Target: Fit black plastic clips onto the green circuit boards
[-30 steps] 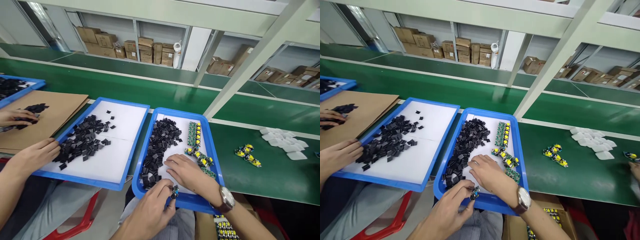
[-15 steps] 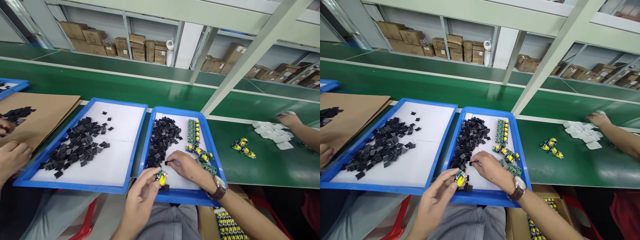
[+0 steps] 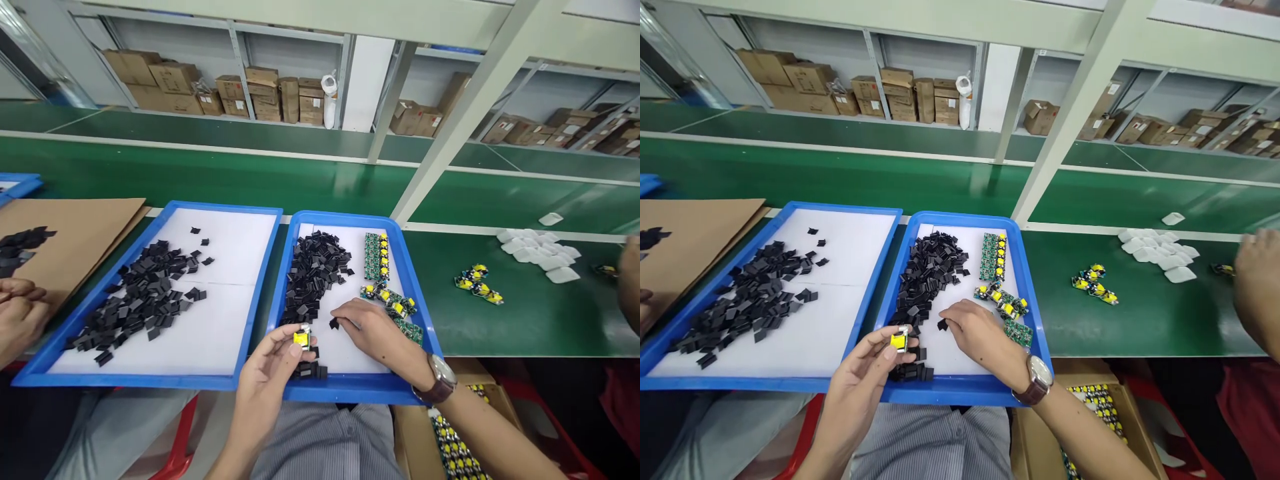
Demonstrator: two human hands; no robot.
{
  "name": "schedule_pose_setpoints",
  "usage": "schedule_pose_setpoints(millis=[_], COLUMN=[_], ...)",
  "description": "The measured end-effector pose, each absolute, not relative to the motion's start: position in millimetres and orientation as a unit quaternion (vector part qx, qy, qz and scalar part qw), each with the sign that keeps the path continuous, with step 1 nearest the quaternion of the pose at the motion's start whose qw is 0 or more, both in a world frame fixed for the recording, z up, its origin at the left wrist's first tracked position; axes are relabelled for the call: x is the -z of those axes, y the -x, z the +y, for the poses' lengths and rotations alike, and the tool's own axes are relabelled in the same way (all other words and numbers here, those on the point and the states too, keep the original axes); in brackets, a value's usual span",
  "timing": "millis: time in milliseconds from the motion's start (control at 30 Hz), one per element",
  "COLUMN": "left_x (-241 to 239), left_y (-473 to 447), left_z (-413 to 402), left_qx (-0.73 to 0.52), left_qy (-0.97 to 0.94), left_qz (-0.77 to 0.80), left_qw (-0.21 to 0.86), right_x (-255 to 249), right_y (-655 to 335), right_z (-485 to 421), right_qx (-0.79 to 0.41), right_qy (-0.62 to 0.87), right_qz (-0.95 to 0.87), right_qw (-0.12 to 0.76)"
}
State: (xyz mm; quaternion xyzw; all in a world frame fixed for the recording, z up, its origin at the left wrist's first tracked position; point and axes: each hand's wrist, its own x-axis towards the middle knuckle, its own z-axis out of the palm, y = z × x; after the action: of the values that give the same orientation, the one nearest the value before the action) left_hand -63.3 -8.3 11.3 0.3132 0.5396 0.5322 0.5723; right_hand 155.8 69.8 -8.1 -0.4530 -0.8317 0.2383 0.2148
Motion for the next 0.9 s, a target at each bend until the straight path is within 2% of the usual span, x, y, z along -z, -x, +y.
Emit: schedule_pose_setpoints(millis=[200, 400, 567, 733, 900], left_x=[-14, -12, -7, -10, -11], left_y=[70, 72, 75, 74, 70], left_z=[-9, -15, -17, -16, -12], left_qx=[-0.547, -0.563, -0.565, -0.55, -0.545], left_qy=[-0.321, -0.288, -0.261, -0.262, -0.27], left_qz=[0.555, 0.532, 0.491, 0.475, 0.473], left_qw=[0.539, 0.563, 0.61, 0.635, 0.638], right_x=[2, 3, 8, -10, -9], right_y=[-153, -146, -145, -155, -164], right_z=[64, 59, 56, 49, 48], right_qx=[-0.153, -0.155, -0.184, -0.211, -0.151], right_qy=[0.454, 0.458, 0.463, 0.494, 0.487], right_qz=[-0.867, -0.87, -0.861, -0.835, -0.854], right_qw=[0.136, 0.099, 0.098, 0.12, 0.102])
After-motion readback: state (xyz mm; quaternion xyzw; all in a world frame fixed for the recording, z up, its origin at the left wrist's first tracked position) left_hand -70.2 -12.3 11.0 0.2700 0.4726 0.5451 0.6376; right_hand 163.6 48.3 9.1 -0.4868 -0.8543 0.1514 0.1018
